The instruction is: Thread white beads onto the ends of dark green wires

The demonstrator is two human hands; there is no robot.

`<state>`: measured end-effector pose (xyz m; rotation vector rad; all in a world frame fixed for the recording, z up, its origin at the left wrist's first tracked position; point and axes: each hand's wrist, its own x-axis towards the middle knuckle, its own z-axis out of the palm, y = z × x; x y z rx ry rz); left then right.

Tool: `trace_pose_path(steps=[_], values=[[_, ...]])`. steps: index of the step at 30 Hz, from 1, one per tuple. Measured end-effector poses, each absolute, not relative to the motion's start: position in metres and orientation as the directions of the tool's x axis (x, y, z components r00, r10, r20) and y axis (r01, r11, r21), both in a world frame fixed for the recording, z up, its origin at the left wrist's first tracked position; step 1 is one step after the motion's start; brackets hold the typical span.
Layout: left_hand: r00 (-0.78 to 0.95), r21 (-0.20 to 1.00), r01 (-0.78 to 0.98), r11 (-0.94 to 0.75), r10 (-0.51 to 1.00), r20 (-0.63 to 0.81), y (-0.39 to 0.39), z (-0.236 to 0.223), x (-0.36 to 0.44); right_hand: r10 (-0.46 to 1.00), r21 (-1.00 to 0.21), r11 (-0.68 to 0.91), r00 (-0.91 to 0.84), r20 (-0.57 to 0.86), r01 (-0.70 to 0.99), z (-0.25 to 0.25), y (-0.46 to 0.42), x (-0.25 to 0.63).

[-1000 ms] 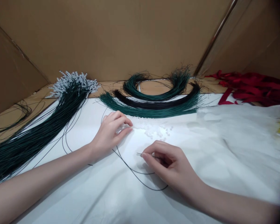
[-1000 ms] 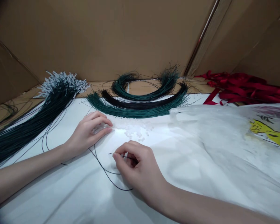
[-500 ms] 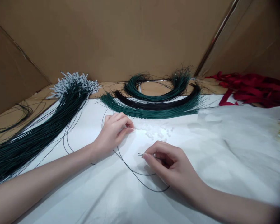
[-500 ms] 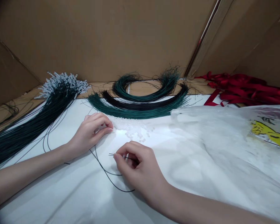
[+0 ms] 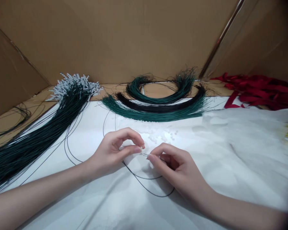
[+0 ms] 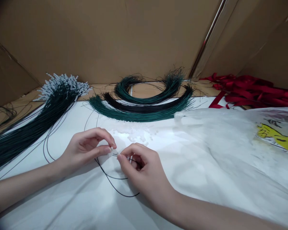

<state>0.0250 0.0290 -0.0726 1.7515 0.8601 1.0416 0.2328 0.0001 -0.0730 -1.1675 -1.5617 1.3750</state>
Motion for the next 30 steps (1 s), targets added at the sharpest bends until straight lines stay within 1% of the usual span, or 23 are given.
trace_pose_path(steps=[3, 6, 16, 21, 30], values=[[0.411, 0.958, 0.014, -0.288, 0.875, 0.257, 0.0296, -0.0737, 0.0256, 0.951, -0.988, 0.007, -0.307, -0.042, 0.155, -0.0742, -0.0002, 0.2332], [0.41, 0.969, -0.044, -0.241, 0.88, 0.238, 0.0298, -0.0749, 0.0266, 0.948, -0.987, 0.008, -0.314, -0.043, 0.159, -0.0749, -0.0001, 0.2331], [0.44, 0.971, -0.059, -0.233, 0.867, 0.235, 0.0296, -0.0758, 0.0293, 0.942, -0.983, 0.038, -0.334, -0.026, 0.181, -0.0694, -0.0004, 0.2309], [0.434, 0.97, -0.095, -0.222, 0.868, 0.241, 0.0309, -0.0774, 0.0278, 0.945, -0.984, 0.02, -0.326, -0.04, 0.178, -0.0711, 0.0008, 0.2308], [0.462, 0.985, -0.11, -0.134, 0.871, 0.17, 0.031, -0.0797, 0.0274, 0.95, -0.989, 0.028, -0.311, -0.018, 0.144, -0.0737, -0.0011, 0.2325]])
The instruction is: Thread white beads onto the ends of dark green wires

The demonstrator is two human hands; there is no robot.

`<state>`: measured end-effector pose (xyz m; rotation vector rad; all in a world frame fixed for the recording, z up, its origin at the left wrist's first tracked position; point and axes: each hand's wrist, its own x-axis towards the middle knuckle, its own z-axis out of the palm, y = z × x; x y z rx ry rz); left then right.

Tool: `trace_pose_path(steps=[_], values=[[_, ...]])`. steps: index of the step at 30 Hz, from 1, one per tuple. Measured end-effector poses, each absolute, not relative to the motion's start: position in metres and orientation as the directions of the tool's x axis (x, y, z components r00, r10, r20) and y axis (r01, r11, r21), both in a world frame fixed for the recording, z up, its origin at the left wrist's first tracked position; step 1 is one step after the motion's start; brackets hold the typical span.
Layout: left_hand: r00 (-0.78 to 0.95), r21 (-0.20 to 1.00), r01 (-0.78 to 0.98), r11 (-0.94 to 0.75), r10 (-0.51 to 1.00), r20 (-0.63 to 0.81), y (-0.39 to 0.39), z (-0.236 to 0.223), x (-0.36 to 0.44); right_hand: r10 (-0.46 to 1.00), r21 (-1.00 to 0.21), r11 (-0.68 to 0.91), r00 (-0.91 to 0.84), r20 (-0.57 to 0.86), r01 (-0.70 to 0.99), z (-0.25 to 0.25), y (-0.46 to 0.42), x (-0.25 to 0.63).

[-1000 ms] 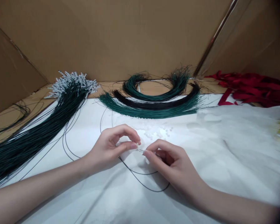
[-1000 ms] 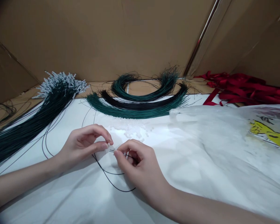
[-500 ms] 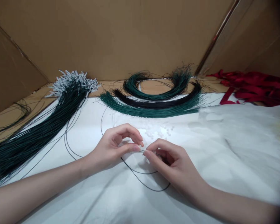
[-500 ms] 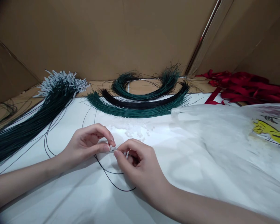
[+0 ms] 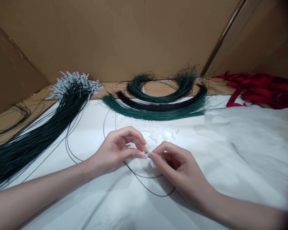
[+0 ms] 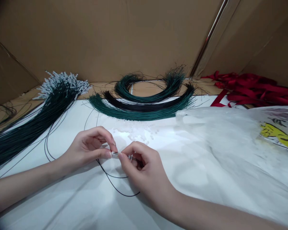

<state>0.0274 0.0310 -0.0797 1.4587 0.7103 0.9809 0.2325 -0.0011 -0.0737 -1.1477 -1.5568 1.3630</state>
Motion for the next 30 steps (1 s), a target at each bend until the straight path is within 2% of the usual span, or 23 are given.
trace_pose_path(steps=[30], values=[[0.462, 0.99, -0.077, -0.116, 0.876, 0.138, 0.0296, -0.0779, 0.0262, 0.955, -0.987, 0.041, -0.296, -0.008, 0.157, -0.0759, -0.0016, 0.2328]])
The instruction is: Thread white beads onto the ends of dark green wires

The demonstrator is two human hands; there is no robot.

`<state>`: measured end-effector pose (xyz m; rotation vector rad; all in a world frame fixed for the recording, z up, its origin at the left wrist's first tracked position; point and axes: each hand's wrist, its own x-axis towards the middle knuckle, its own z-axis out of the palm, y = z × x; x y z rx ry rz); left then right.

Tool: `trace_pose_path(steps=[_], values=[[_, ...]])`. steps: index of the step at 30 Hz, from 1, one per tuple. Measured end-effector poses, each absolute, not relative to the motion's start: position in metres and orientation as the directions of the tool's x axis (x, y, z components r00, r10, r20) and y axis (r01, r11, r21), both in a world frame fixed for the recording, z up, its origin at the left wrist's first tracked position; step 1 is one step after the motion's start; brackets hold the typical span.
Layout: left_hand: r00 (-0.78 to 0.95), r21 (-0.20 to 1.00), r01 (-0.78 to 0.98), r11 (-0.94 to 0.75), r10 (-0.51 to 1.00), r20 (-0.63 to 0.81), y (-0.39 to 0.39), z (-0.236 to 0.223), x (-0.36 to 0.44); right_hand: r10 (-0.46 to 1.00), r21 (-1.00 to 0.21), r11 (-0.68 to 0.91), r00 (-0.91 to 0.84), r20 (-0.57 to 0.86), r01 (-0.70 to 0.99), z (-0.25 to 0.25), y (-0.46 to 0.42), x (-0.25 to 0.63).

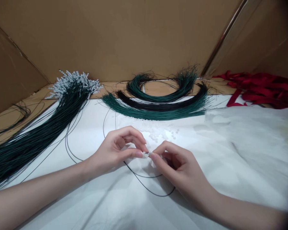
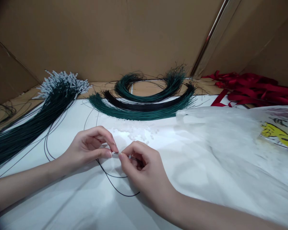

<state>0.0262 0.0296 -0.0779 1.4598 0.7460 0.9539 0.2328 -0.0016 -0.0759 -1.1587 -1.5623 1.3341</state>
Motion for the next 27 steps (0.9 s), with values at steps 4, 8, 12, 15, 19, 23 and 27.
trace_pose_path(steps=[4, 8, 12, 15, 19, 23, 27], values=[[0.461, 0.992, -0.063, -0.113, 0.878, 0.129, 0.0293, -0.0771, 0.026, 0.952, -0.986, 0.039, -0.307, -0.013, 0.163, -0.076, -0.0015, 0.2327], [0.454, 0.992, -0.072, -0.106, 0.882, 0.127, 0.0296, -0.0768, 0.0265, 0.952, -0.985, 0.041, -0.305, -0.012, 0.167, -0.0753, -0.0016, 0.2333], [0.445, 0.992, -0.081, -0.095, 0.887, 0.122, 0.0294, -0.0758, 0.0279, 0.952, -0.985, 0.036, -0.305, -0.018, 0.169, -0.0735, -0.0017, 0.2329], [0.442, 0.993, -0.08, -0.087, 0.89, 0.113, 0.0291, -0.0743, 0.0287, 0.952, -0.984, 0.034, -0.305, -0.022, 0.176, -0.0726, -0.0015, 0.2318], [0.436, 0.993, -0.073, -0.095, 0.892, 0.118, 0.0291, -0.0732, 0.0288, 0.954, -0.983, 0.032, -0.298, -0.024, 0.182, -0.0726, -0.0012, 0.231], [0.441, 0.992, -0.055, -0.11, 0.889, 0.123, 0.0294, -0.0743, 0.0279, 0.958, -0.983, 0.04, -0.285, -0.014, 0.182, -0.0724, -0.0014, 0.2312], [0.452, 0.993, -0.061, -0.104, 0.884, 0.121, 0.0296, -0.0758, 0.0269, 0.954, -0.981, 0.051, -0.298, -0.007, 0.185, -0.0718, -0.0014, 0.2314]])
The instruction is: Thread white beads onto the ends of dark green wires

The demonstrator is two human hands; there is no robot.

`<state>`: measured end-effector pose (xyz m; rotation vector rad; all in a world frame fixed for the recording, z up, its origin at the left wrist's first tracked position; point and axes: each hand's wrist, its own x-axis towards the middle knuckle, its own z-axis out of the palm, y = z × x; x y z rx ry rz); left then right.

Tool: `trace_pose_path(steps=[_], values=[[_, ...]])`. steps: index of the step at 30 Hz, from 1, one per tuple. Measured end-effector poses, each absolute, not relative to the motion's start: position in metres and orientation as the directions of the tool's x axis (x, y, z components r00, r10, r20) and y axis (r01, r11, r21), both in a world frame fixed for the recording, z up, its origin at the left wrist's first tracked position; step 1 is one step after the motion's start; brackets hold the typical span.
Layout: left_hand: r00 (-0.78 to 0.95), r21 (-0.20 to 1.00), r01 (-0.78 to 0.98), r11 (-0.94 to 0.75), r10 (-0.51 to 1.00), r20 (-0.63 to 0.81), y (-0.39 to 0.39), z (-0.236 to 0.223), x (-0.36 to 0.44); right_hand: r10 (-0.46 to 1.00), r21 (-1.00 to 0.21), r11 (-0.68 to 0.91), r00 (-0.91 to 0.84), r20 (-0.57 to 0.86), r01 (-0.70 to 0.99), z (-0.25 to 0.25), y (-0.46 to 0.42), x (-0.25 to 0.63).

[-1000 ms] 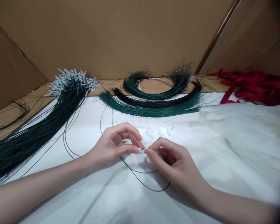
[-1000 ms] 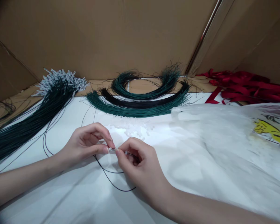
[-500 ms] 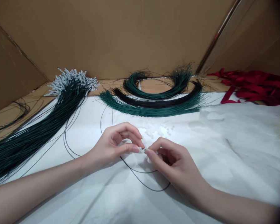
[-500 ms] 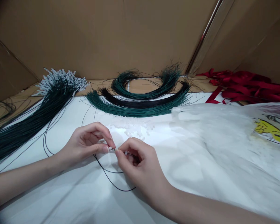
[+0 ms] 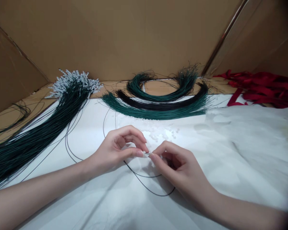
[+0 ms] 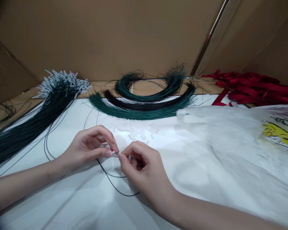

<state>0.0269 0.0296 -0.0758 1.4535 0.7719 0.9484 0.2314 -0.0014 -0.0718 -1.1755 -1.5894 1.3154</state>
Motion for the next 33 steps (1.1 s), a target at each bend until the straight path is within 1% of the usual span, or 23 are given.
trace_pose_path(steps=[13, 19, 27, 33], values=[[0.466, 0.989, -0.038, -0.142, 0.873, 0.143, 0.0297, -0.0773, 0.027, 0.963, -0.973, 0.101, -0.266, 0.043, 0.21, -0.0706, -0.0015, 0.2305], [0.464, 0.988, -0.008, -0.155, 0.875, 0.141, 0.0301, -0.0789, 0.0257, 0.951, -0.964, 0.154, -0.299, 0.084, 0.217, -0.0723, -0.0001, 0.2327], [0.481, 0.985, 0.007, -0.172, 0.864, 0.147, 0.0289, -0.0761, 0.0264, 0.96, -0.97, 0.125, -0.273, 0.065, 0.207, -0.0717, -0.0016, 0.2306], [0.474, 0.981, 0.036, -0.192, 0.867, 0.152, 0.0295, -0.0745, 0.0275, 0.96, -0.964, 0.138, -0.271, 0.074, 0.225, -0.0716, -0.0018, 0.2307]])
